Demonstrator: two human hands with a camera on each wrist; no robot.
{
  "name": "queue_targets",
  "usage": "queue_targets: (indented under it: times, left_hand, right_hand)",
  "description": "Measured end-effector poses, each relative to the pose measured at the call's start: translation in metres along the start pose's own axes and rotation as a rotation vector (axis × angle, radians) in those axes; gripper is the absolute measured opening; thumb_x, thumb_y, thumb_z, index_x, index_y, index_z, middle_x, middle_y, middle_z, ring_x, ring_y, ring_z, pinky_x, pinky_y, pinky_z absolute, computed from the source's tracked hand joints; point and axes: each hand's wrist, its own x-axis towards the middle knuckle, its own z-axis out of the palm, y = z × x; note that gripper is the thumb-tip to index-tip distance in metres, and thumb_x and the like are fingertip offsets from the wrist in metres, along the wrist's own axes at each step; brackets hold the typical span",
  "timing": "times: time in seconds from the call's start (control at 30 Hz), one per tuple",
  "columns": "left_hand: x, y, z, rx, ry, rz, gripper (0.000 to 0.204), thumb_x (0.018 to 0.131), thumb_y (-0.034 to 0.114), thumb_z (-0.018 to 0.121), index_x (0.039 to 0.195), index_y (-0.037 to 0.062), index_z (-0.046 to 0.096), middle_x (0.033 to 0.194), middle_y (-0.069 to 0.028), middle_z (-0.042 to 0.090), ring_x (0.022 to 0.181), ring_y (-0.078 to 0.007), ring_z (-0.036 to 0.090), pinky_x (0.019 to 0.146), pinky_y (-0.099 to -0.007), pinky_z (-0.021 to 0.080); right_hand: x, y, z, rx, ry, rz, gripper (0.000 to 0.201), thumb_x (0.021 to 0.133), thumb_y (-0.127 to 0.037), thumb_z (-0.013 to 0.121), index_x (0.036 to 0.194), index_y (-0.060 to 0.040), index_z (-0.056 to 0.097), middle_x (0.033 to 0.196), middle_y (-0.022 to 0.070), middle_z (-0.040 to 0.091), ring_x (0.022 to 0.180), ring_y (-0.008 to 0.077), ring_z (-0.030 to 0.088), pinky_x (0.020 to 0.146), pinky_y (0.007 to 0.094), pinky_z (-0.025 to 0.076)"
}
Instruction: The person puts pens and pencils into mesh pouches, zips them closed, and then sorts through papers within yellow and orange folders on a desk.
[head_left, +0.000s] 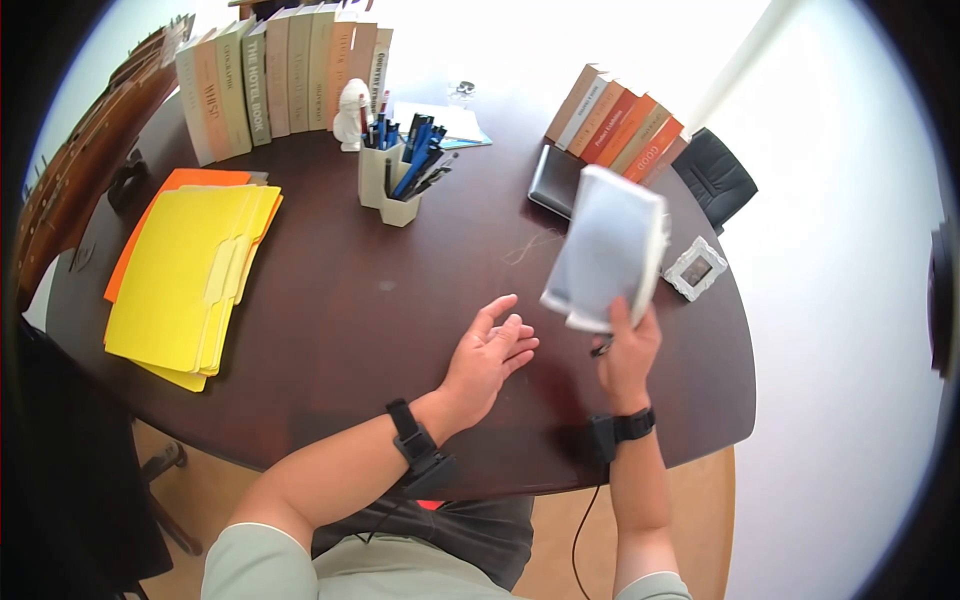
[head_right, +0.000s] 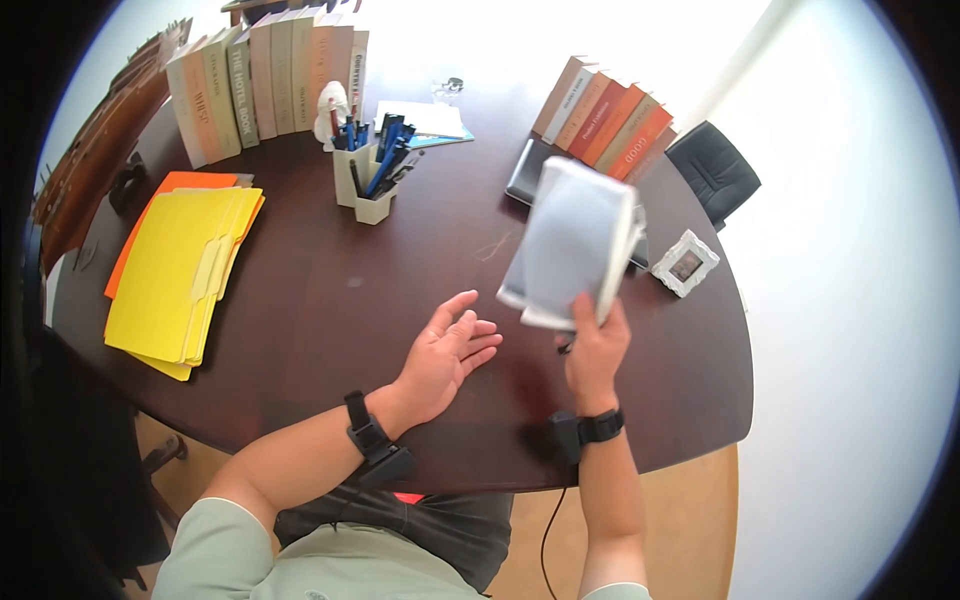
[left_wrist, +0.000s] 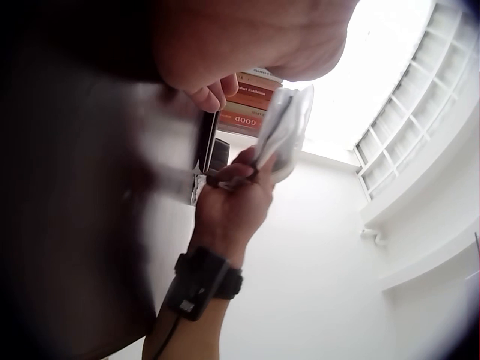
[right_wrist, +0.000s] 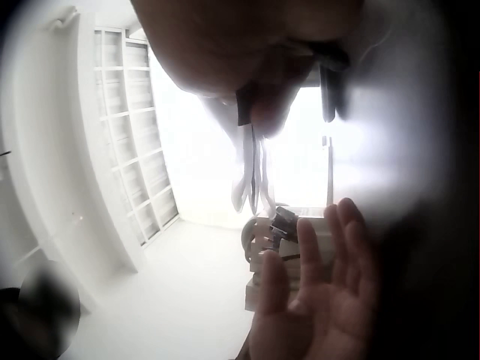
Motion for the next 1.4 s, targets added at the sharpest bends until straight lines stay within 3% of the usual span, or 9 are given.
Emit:
queue_targets:
  times: [0.27,0.47,0.5,0.57,0.63,0.73,0.87,1.17,1.4]
  left_hand:
    - [0.003,0.0,-0.002,0.013,-0.02,-0.006,0.047,0.112,0.027,0.048,0.153,0.0058,0.038,0.124,-0.0118,0.057,0.122,-0.024,0.059,0.11,-0.0382,0.048]
    - [0.005,-0.002,-0.003,-0.02,-0.008,-0.026,0.043,0.112,0.026,0.047,0.149,0.004,0.04,0.125,-0.012,0.056,0.122,-0.0235,0.059,0.11,-0.0378,0.048]
    - [0.006,-0.001,-0.002,-0.027,-0.003,-0.024,0.043,0.112,0.025,0.047,0.149,0.0038,0.041,0.125,-0.0121,0.056,0.122,-0.0234,0.059,0.11,-0.0377,0.048]
    - [0.007,0.001,-0.003,-0.027,0.025,0.009,0.042,0.111,0.024,0.048,0.147,0.0029,0.041,0.126,-0.0123,0.056,0.121,-0.0232,0.059,0.11,-0.0374,0.048]
    - [0.01,0.0,-0.005,-0.052,0.062,0.053,0.04,0.111,0.022,0.049,0.145,0.0022,0.042,0.126,-0.0127,0.055,0.12,-0.0231,0.059,0.109,-0.0372,0.049]
    - [0.018,0.003,-0.01,-0.093,0.122,0.115,0.037,0.11,0.02,0.051,0.142,0.0016,0.044,0.126,-0.0132,0.056,0.118,-0.0229,0.059,0.108,-0.0368,0.05]
    - [0.022,0.007,-0.012,-0.089,0.181,0.165,0.034,0.11,0.018,0.051,0.139,0.0018,0.046,0.123,-0.013,0.057,0.116,-0.0223,0.06,0.106,-0.0359,0.05]
    - [0.037,0.027,-0.032,-0.05,0.35,0.277,0.029,0.11,0.018,0.052,0.133,0.0016,0.051,0.119,-0.0127,0.058,0.114,-0.0233,0.061,0.105,-0.0355,0.051]
    - [0.076,0.077,-0.061,0.478,0.455,0.288,0.027,0.11,0.019,0.052,0.129,0.001,0.06,0.116,-0.0074,0.062,0.107,-0.0156,0.061,0.097,-0.0303,0.054]
  right_hand:
    - [0.084,-0.064,0.083,0.06,-0.012,-0.182,0.025,0.104,-0.017,0.065,0.12,0.0014,0.063,0.09,0.0024,0.063,0.069,0.0101,0.06,0.052,0.0246,0.049]
    - [0.162,0.0,0.118,-0.014,-0.223,0.075,0.075,0.1,-0.03,0.072,0.155,0.0051,0.034,0.127,0.0155,0.058,0.102,0.0209,0.065,0.071,0.0322,0.06]
    - [0.155,0.009,0.117,-0.121,-0.18,0.177,0.099,0.096,-0.038,0.076,0.162,0.0042,0.016,0.145,0.0219,0.047,0.113,0.0265,0.062,0.081,0.0369,0.061]
    - [0.132,0.048,0.111,-0.303,-0.113,0.182,0.087,0.097,-0.036,0.076,0.159,0.0035,0.029,0.124,0.0142,0.063,0.097,0.0177,0.066,0.078,0.0314,0.058]
    - [0.109,0.087,0.097,-0.537,-0.081,0.049,0.083,0.095,-0.035,0.076,0.154,0.007,0.037,0.134,0.0223,0.061,0.107,0.0214,0.065,0.079,0.0328,0.058]
    - [0.07,0.096,0.082,-0.409,-0.078,0.061,0.048,0.099,-0.023,0.071,0.134,0.0077,0.059,0.104,0.0114,0.073,0.083,0.0139,0.068,0.072,0.0267,0.055]
    - [0.036,0.078,0.075,-0.403,-0.124,-0.015,0.027,0.1,-0.019,0.069,0.113,0.0047,0.071,0.089,0.0068,0.075,0.074,0.0117,0.068,0.069,0.0266,0.055]
    - [0.027,0.062,0.064,-0.582,-0.198,-0.036,0.024,0.095,-0.024,0.069,0.101,-0.0013,0.076,0.08,0.0098,0.075,0.073,0.0193,0.071,0.071,0.0325,0.054]
    - [0.024,0.046,0.065,-0.617,-0.254,-0.016,0.025,0.095,-0.025,0.069,0.1,-0.0014,0.076,0.08,0.0114,0.075,0.073,0.0229,0.072,0.071,0.0343,0.055]
